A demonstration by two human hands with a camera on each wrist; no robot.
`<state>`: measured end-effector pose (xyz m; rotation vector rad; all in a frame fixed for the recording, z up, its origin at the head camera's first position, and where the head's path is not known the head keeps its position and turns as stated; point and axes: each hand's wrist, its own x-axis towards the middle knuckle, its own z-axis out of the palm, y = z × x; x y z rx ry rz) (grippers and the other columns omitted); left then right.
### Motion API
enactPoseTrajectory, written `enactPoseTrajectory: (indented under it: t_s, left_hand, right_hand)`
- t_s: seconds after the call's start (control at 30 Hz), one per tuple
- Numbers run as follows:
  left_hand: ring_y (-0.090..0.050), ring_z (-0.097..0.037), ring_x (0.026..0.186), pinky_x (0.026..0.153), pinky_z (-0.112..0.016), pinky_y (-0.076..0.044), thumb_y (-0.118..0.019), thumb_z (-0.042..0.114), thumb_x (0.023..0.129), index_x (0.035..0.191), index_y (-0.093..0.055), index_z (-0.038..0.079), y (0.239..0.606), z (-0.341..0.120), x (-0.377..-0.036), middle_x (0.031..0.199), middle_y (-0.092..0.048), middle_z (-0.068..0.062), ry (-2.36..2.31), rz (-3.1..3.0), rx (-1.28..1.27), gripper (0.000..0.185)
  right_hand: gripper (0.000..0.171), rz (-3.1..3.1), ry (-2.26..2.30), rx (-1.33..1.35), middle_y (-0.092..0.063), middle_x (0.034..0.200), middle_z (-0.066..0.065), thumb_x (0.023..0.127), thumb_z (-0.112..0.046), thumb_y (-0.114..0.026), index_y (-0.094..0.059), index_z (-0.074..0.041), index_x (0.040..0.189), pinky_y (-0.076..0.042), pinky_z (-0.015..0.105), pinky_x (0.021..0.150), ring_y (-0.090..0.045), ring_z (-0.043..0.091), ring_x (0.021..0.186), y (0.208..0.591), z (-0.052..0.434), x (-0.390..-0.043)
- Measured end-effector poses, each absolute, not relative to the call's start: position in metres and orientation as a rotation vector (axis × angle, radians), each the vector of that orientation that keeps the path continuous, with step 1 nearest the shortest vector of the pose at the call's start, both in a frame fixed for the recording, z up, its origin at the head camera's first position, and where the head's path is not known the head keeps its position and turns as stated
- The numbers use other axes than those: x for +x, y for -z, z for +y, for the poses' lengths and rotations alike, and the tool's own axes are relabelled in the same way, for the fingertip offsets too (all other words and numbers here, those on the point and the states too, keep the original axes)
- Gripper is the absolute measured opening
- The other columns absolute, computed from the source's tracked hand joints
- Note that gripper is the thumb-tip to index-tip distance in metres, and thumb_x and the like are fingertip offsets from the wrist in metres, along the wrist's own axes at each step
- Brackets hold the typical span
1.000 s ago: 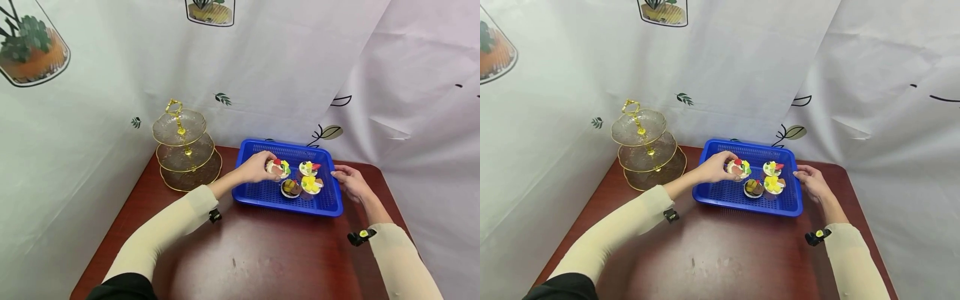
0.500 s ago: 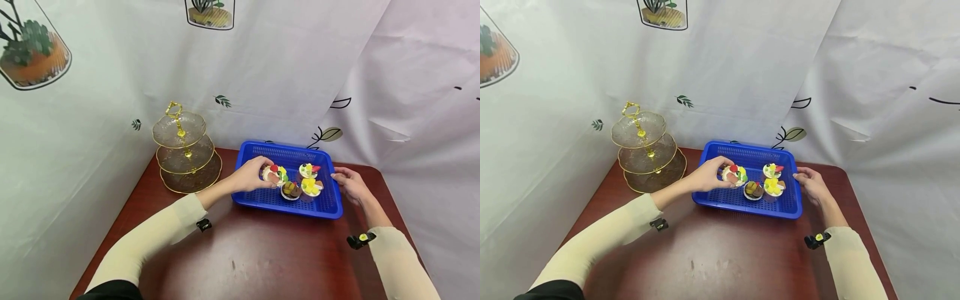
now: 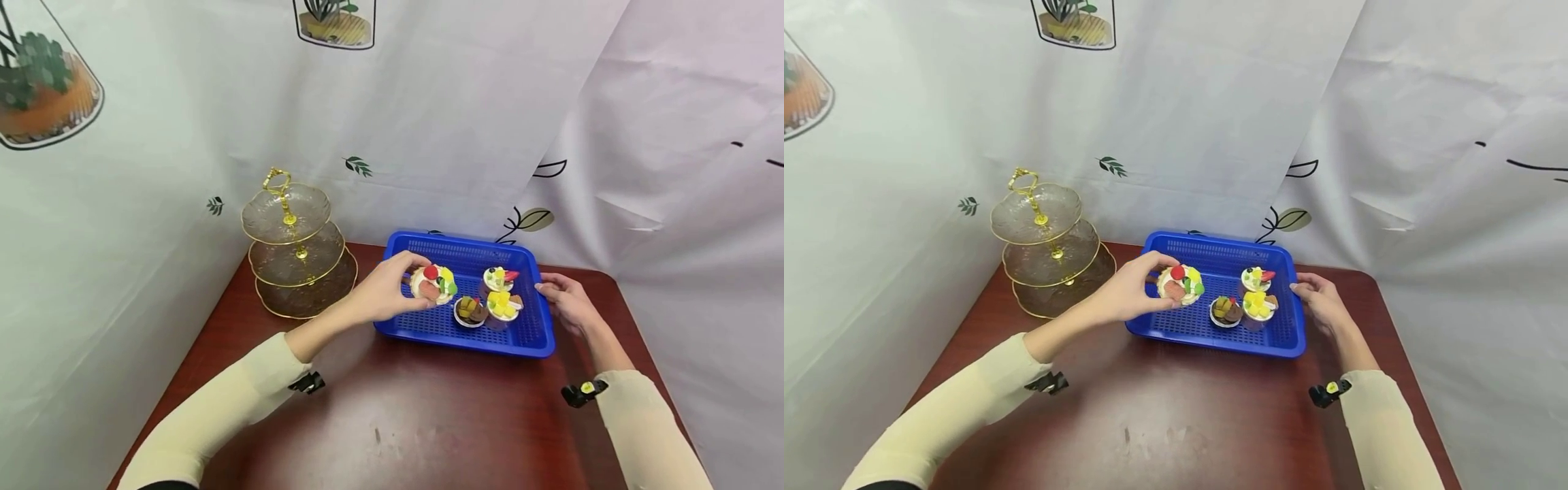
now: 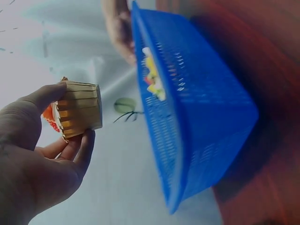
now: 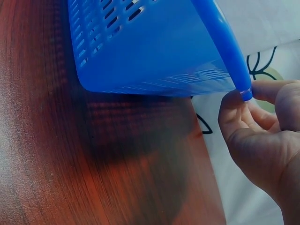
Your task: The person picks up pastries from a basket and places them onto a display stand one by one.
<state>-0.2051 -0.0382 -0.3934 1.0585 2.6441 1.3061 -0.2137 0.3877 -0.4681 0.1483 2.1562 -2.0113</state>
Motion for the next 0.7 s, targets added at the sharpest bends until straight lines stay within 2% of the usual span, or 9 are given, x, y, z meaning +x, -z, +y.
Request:
enactPoseTrajectory:
  t_s: [0.1,0.3,0.5,0.7]
  left_hand:
    - [-0.066,-0.017,0.110,0.095,-0.028,-0.056,-0.093,0.023,0.082,0.134,-0.063,0.006,0.383,-0.053,-0.202,0.124,-0.065,-0.004,-1.359,2.657,1.044,0.063]
    - [-0.071,-0.019,0.104,0.090,-0.037,-0.060,-0.092,0.017,0.083,0.135,-0.063,0.006,0.370,-0.091,-0.198,0.124,-0.066,-0.006,-1.480,2.709,0.925,0.061]
    - [-0.069,-0.024,0.111,0.097,-0.044,-0.058,-0.092,0.017,0.083,0.139,-0.061,0.005,0.351,-0.126,-0.192,0.129,-0.066,-0.009,-1.524,2.814,0.767,0.065]
    - [-0.066,-0.027,0.118,0.101,-0.046,-0.056,-0.091,0.014,0.084,0.142,-0.060,0.005,0.332,-0.157,-0.189,0.132,-0.066,-0.012,-1.558,2.918,0.639,0.067]
  right_hand:
    - [0.050,2.181,2.007,0.140,-0.074,0.098,-0.006,0.110,-0.009,-0.057,-0.036,0.013,0.150,-0.063,0.029,0.070,-0.073,0.010,0.083,0.471,0.388,-0.215]
    - [0.049,2.190,2.009,0.140,-0.074,0.098,-0.006,0.109,-0.011,-0.059,-0.039,0.010,0.148,-0.063,0.029,0.070,-0.073,0.010,0.082,0.474,0.389,-0.214]
    - [0.055,2.182,2.018,0.125,-0.074,0.099,-0.005,0.109,-0.011,-0.059,-0.033,0.014,0.152,-0.063,0.028,0.070,-0.074,0.010,0.083,0.473,0.388,-0.213]
    - [0.048,2.199,2.011,0.147,-0.075,0.098,-0.006,0.109,-0.011,-0.059,-0.040,0.011,0.147,-0.063,0.029,0.071,-0.074,0.010,0.083,0.475,0.387,-0.214]
